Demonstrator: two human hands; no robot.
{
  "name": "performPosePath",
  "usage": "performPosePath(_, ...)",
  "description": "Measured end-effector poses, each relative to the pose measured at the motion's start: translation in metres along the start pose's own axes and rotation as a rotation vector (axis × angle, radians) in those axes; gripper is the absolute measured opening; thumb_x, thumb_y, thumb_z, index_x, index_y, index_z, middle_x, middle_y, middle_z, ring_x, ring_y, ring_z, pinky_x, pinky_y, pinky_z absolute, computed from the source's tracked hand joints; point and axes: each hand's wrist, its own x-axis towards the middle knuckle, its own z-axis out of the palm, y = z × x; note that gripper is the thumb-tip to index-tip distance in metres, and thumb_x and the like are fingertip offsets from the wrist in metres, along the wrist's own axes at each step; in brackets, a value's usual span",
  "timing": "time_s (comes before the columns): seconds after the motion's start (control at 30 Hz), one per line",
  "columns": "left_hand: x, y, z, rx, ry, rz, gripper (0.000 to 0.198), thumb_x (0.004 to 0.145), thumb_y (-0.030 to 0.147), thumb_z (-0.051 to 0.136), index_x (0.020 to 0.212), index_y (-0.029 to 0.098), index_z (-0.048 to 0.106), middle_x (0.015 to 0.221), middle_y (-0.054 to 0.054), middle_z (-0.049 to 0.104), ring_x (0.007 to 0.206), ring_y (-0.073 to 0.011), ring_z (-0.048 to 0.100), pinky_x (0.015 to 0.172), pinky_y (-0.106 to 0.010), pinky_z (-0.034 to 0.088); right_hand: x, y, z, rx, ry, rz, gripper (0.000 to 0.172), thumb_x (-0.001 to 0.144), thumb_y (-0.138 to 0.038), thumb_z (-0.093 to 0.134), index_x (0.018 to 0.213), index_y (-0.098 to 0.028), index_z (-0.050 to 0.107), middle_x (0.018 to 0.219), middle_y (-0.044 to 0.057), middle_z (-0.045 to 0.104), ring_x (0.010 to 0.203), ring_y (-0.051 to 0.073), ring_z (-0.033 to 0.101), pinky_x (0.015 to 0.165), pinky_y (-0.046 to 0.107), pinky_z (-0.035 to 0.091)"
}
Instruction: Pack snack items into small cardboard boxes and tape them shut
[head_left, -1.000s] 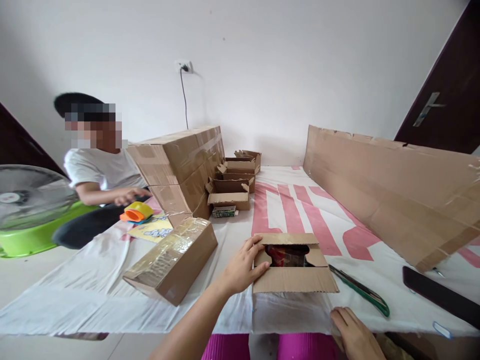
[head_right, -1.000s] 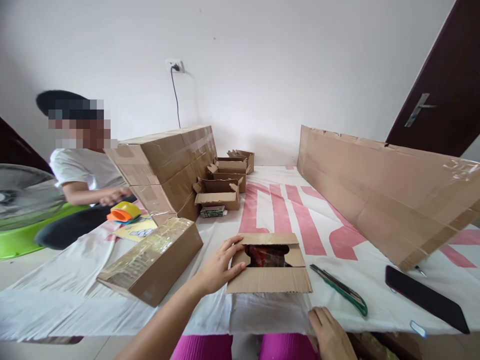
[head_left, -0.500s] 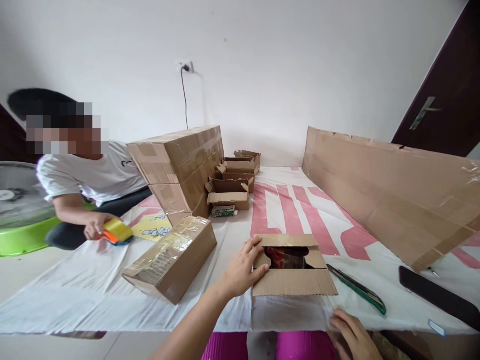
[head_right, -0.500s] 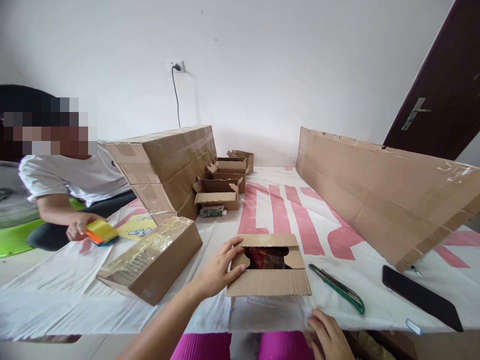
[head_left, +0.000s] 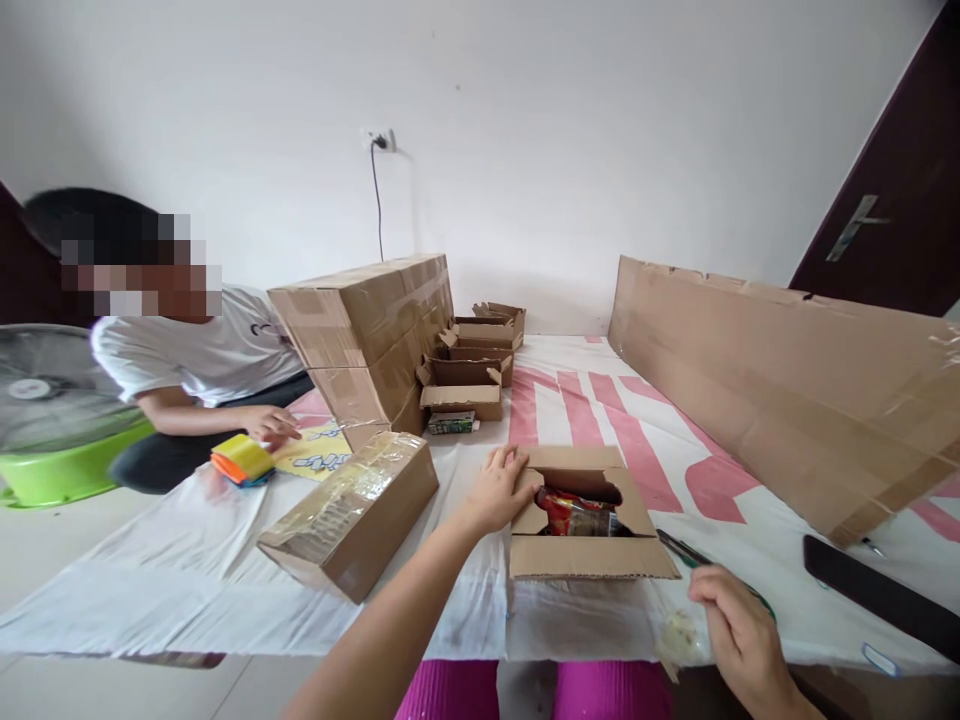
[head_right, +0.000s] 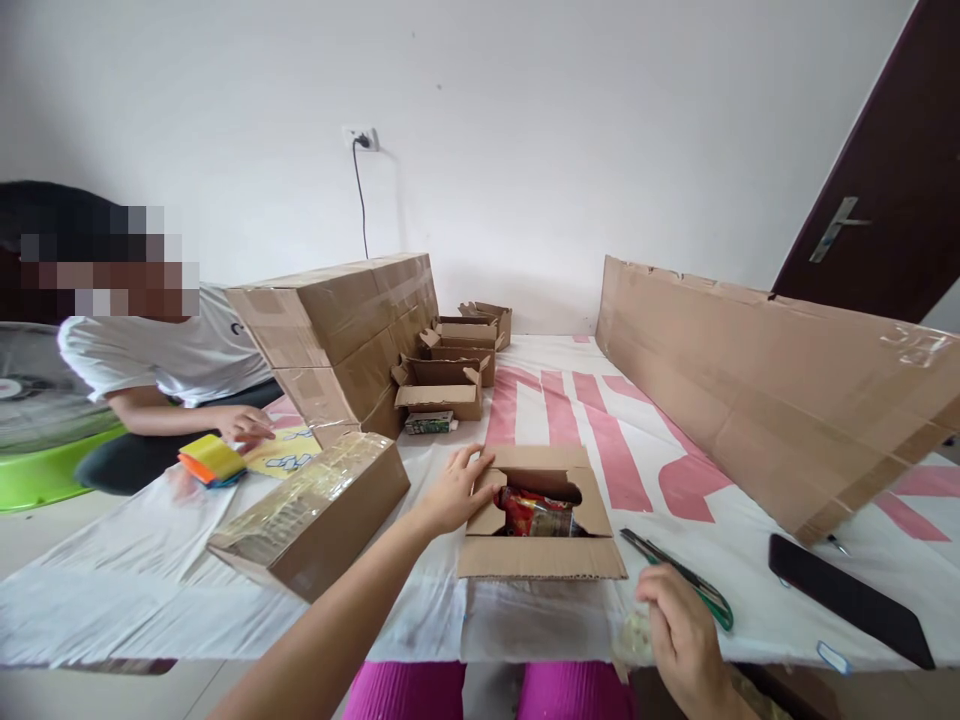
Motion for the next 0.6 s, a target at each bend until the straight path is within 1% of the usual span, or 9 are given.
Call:
performPosePath(0.1,0.013,0.005,-0.004,0.045,-0.1,-0.013,0.041,0.089,0.047,0.048,0.105,0.014,0.067,0.109,-0.015,0.066,0.109,-0.0296,0.06,0.095,-0.04,0.047,0.032,-0.013,0.001,0.043,0.045,0.015,0.02,0.09,-0.011,0.039,0.086,-0.023,0.053,0.084,0.004,0.058,0.08,0.017,0.06,0.071,0.029,0.049)
performPosePath(0.17,0.014,0.013,-0.008,0.064,-0.109,0.004,0.038,0.086,0.046,0.052,0.095,0.013,0.07,0.101,-0.015,0.068,0.1,-0.0304,0.064,0.09,-0.041,0.049,0.054,-0.026,0.005,0.079,-0.011,0.014,0.019,0.092,-0.014,0.038,0.093,-0.023,0.055,0.091,0.005,0.06,0.087,0.017,0.061,0.075,0.03,0.05)
performPosePath(0.23,0.01,0.026,-0.012,0.084,-0.069,0.04,0.035,0.084,0.041,0.056,0.103,0.014,0.068,0.115,-0.016,0.064,0.11,-0.0309,0.06,0.098,-0.043,0.043,0.072,-0.043,0.012,0.111,-0.148,0.029,0.021,0.095,-0.02,0.039,0.107,-0.023,0.055,0.101,0.007,0.063,0.096,0.018,0.061,0.082,0.03,0.05)
performPosePath(0.3,0.001,0.039,-0.013,0.084,-0.043,0.173,0.036,0.085,0.037,0.058,0.115,0.019,0.063,0.127,-0.012,0.058,0.121,-0.0279,0.053,0.108,-0.044,0.033,0.087,-0.059,0.021,0.119,-0.34,0.039,0.028,0.097,-0.026,0.039,0.123,-0.022,0.05,0.115,0.008,0.063,0.107,0.018,0.06,0.09,0.031,0.049)
performPosePath(0.33,-0.004,0.045,-0.013,0.085,-0.052,0.257,0.034,0.086,0.038,0.057,0.116,0.023,0.063,0.13,-0.009,0.057,0.125,-0.0269,0.049,0.112,-0.045,0.028,0.092,-0.067,0.025,0.113,-0.442,0.035,0.032,0.097,-0.028,0.04,0.127,-0.021,0.048,0.12,0.009,0.063,0.111,0.018,0.059,0.093,0.032,0.048)
performPosePath(0.4,-0.013,0.052,-0.011,0.115,-0.101,0.372,0.029,0.087,0.044,0.055,0.106,0.026,0.069,0.134,-0.006,0.056,0.133,-0.0298,0.042,0.114,-0.053,0.021,0.099,-0.078,0.032,0.063,-0.6,0.014,0.034,0.097,-0.031,0.042,0.128,-0.021,0.049,0.123,0.009,0.063,0.114,0.019,0.057,0.095,0.034,0.047)
performPosePath(0.43,-0.017,0.053,-0.01,0.147,-0.123,0.384,0.031,0.087,0.048,0.054,0.099,0.025,0.071,0.137,-0.007,0.055,0.136,-0.0328,0.038,0.114,-0.057,0.017,0.102,-0.082,0.034,0.012,-0.642,0.002,0.032,0.096,-0.031,0.043,0.126,-0.021,0.052,0.12,0.008,0.064,0.113,0.02,0.058,0.095,0.036,0.046)
performPosePath(0.5,-0.021,0.052,-0.01,0.23,-0.121,0.327,0.038,0.086,0.053,0.054,0.091,0.021,0.073,0.141,-0.01,0.05,0.14,-0.0368,0.03,0.115,-0.06,0.013,0.104,-0.086,0.036,-0.137,-0.642,-0.023,0.027,0.095,-0.03,0.046,0.117,-0.022,0.059,0.111,0.007,0.068,0.106,0.023,0.06,0.094,0.043,0.044)
performPosePath(0.6,-0.027,0.046,-0.02,0.316,-0.042,0.25,0.041,0.081,0.052,0.061,0.099,0.016,0.07,0.14,-0.016,0.05,0.141,-0.0363,0.03,0.116,-0.057,0.014,0.104,-0.079,0.03,-0.403,-0.495,-0.043,0.025,0.093,-0.03,0.049,0.111,-0.021,0.064,0.103,0.008,0.07,0.103,0.028,0.059,0.095,0.053,0.037)
